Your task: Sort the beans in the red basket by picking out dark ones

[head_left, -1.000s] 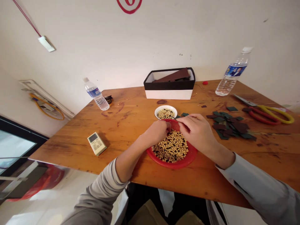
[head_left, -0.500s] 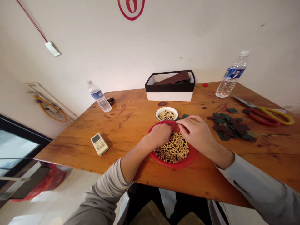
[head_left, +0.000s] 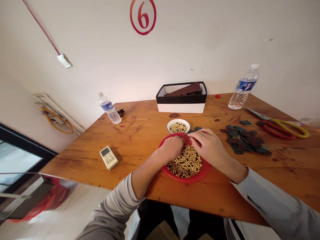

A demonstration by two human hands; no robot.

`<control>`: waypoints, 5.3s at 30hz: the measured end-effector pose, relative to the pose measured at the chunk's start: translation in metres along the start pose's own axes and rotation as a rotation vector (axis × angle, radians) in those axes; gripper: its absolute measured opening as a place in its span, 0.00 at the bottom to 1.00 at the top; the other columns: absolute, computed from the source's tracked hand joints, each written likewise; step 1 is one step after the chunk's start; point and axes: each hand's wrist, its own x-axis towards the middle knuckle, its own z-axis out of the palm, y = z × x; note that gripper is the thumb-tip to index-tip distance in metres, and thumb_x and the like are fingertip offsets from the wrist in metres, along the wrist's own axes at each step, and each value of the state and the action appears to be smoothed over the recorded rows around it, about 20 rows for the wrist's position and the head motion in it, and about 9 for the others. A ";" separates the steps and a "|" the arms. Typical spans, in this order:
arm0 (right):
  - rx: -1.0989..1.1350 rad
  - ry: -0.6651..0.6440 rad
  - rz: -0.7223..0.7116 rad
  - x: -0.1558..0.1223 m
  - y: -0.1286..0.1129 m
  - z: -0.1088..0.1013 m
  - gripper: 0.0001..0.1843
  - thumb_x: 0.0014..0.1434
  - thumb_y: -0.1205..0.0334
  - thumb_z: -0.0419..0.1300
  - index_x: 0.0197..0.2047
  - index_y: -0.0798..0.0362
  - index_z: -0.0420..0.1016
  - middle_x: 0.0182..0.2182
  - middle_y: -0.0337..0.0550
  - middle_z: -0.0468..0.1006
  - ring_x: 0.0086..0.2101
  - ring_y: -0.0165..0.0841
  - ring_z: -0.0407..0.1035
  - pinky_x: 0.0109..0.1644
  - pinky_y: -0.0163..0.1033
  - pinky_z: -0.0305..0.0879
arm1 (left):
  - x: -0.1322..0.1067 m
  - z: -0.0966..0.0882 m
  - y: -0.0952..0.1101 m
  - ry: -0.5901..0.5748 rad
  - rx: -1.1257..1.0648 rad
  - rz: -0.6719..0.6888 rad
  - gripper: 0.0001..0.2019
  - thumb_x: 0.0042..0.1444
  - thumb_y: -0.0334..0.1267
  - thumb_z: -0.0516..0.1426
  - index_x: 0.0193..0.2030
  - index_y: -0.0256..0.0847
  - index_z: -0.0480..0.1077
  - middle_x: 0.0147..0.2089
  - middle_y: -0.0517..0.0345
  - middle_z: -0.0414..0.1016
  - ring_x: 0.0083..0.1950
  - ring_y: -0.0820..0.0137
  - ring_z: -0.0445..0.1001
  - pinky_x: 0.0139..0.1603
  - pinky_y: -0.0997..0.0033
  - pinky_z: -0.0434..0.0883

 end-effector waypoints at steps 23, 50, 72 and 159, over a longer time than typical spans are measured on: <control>-0.027 0.040 -0.115 0.006 -0.008 -0.008 0.11 0.59 0.74 0.51 0.36 0.53 0.72 0.29 0.40 0.80 0.28 0.31 0.70 0.47 0.42 0.67 | 0.000 -0.008 -0.004 0.101 -1.969 -0.274 0.06 0.56 0.31 0.57 0.30 0.36 0.62 0.23 0.60 0.70 0.19 0.79 0.67 0.20 0.79 0.65; -0.028 0.018 -0.111 0.004 -0.017 -0.010 0.12 0.60 0.75 0.50 0.34 0.52 0.71 0.29 0.43 0.79 0.30 0.33 0.71 0.45 0.43 0.69 | -0.004 -0.007 0.002 0.004 -1.908 -0.307 0.06 0.59 0.27 0.49 0.31 0.37 0.60 0.21 0.61 0.68 0.18 0.79 0.66 0.18 0.81 0.64; 0.041 -0.190 0.216 -0.003 -0.011 -0.005 0.11 0.60 0.70 0.47 0.40 0.52 0.69 0.25 0.41 0.78 0.25 0.33 0.72 0.28 0.35 0.62 | -0.003 -0.007 0.001 0.056 -1.648 -0.244 0.06 0.57 0.37 0.53 0.31 0.40 0.60 0.23 0.65 0.64 0.18 0.79 0.62 0.19 0.80 0.60; 0.162 0.019 0.295 -0.002 0.002 -0.006 0.10 0.61 0.67 0.49 0.37 0.51 0.72 0.29 0.42 0.81 0.28 0.34 0.75 0.31 0.37 0.67 | 0.031 -0.021 -0.019 0.503 -0.625 -0.287 0.05 0.52 0.27 0.54 0.27 0.39 0.66 0.28 0.58 0.69 0.31 0.70 0.66 0.38 0.71 0.63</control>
